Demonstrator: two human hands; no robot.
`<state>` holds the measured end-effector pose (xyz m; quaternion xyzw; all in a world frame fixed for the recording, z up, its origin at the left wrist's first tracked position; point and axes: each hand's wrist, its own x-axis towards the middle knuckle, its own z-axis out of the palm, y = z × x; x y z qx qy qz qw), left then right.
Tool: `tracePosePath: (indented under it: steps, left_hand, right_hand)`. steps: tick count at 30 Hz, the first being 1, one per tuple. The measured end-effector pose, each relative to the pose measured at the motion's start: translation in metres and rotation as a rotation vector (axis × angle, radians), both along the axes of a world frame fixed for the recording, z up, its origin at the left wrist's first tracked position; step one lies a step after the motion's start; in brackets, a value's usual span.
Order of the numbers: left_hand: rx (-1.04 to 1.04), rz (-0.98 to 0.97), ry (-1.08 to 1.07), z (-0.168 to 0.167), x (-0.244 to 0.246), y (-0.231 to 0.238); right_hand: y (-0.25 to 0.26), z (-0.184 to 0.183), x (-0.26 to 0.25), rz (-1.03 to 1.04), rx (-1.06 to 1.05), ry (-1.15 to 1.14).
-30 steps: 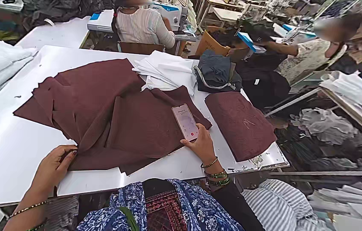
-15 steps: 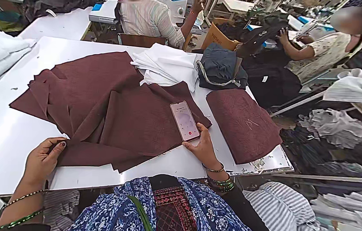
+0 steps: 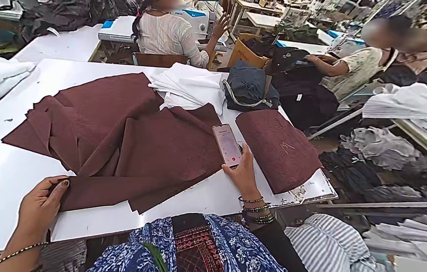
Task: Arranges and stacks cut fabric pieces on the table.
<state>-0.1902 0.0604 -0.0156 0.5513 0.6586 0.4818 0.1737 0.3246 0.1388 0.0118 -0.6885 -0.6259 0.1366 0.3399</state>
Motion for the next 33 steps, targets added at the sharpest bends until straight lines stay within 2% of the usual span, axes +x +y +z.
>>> tracePosePath:
  steps: [6,14,17,20,22,25,27,31,33]
  left_hand:
    - [0.032,0.027,-0.062,0.007,0.004,0.0]
    - [0.099,0.004,-0.061,0.006,0.002,0.002]
    - [0.149,-0.016,-0.049,0.003,-0.003,0.0]
    - [0.267,-0.044,-0.181,0.004,-0.002,-0.002]
    - [0.382,-0.078,-0.249,0.013,-0.004,-0.002]
    - [0.495,-0.133,-0.182,0.031,-0.013,-0.007]
    - [0.537,-0.14,-0.128,0.046,-0.025,-0.012]
    - [0.576,-0.135,-0.144,0.062,-0.047,-0.022]
    - [0.566,-0.15,-0.146,0.062,-0.055,-0.024]
  right_hand:
    - [0.0,0.003,0.014,-0.126,0.001,-0.018]
    - [-0.003,0.001,0.015,-0.095,0.005,-0.051]
    - [-0.005,0.003,0.001,0.031,0.229,-0.112]
    - [-0.007,0.016,-0.048,0.327,0.364,-0.003]
    - [-0.008,0.02,-0.089,0.612,0.323,0.043]
    - [-0.007,0.036,-0.137,0.896,0.052,-0.092]
    - [-0.005,0.046,-0.157,0.917,-0.05,-0.154]
    - [-0.002,0.04,-0.179,0.802,0.152,-0.085]
    - [0.001,0.048,-0.186,0.822,-0.041,-0.154]
